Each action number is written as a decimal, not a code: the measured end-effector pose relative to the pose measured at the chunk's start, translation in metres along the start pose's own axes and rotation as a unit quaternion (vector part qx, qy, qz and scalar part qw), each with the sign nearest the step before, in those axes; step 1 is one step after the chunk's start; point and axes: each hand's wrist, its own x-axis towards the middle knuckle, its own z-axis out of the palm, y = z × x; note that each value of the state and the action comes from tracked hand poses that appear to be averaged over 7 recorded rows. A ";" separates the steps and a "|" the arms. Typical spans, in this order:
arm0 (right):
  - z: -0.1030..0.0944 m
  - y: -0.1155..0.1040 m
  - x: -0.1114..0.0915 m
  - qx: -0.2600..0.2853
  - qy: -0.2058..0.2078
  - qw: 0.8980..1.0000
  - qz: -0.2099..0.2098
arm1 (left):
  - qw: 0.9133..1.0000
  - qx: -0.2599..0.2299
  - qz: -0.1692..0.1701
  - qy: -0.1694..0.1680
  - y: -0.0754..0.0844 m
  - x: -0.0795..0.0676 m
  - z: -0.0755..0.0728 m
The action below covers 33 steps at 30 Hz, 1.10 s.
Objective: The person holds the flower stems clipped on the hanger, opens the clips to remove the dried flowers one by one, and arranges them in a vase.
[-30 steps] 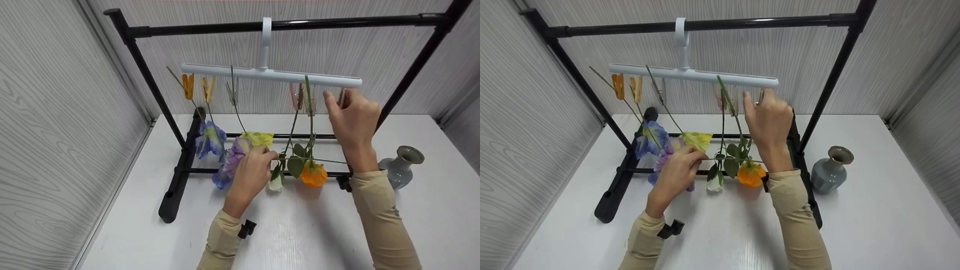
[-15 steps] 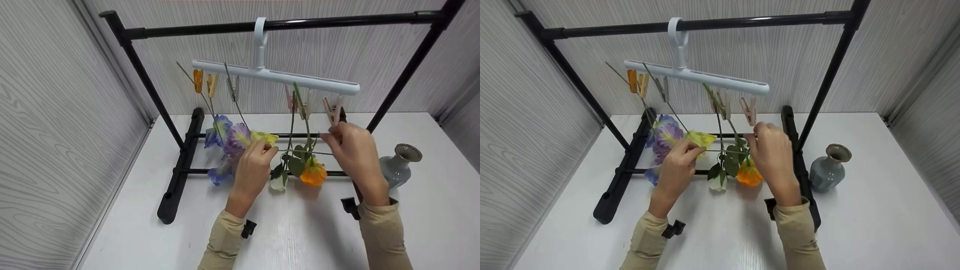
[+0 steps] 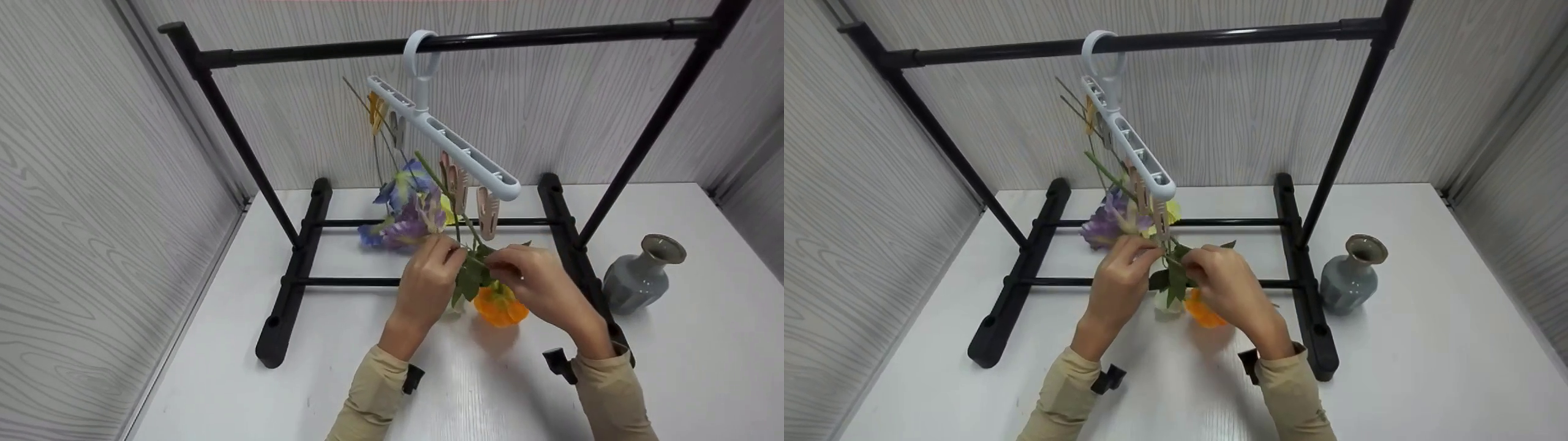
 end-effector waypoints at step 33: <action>-0.044 0.037 -0.024 -0.173 -0.035 0.981 0.086 | 0.860 -0.414 -0.297 -0.020 0.021 0.019 0.007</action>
